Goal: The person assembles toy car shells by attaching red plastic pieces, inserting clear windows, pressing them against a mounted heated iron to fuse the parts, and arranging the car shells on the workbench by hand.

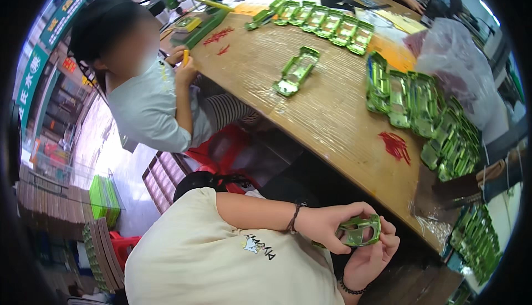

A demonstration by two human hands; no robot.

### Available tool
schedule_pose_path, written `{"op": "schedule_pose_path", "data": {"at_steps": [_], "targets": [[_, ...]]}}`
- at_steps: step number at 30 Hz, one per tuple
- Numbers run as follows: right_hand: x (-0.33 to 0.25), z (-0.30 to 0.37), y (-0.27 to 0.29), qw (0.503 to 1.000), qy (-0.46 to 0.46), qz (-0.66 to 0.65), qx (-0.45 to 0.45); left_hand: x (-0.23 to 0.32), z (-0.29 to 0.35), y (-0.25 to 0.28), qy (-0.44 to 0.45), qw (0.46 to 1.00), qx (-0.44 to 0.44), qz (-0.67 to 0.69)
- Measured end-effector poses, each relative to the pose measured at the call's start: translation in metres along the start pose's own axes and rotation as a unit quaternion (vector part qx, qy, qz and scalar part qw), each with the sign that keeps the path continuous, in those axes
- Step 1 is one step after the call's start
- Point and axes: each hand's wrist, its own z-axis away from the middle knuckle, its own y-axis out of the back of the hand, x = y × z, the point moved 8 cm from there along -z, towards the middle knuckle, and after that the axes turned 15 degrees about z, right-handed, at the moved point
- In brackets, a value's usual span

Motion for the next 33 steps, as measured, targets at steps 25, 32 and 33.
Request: {"op": "schedule_pose_path", "data": {"at_steps": [25,32,33], "targets": [[0.030,0.020,-0.062,0.936,0.052,0.321,-0.139,-0.014,0.048,0.033,0.163,0.954,0.099,0.231],[0.040,0.020,-0.057,0.975,-0.077,0.190,-0.082,-0.013,0.052,0.031,0.182,0.865,0.084,0.460],[0.044,0.019,-0.055,0.984,-0.090,0.129,-0.081,-0.013,0.051,0.030,0.169,0.855,0.052,0.487]]}}
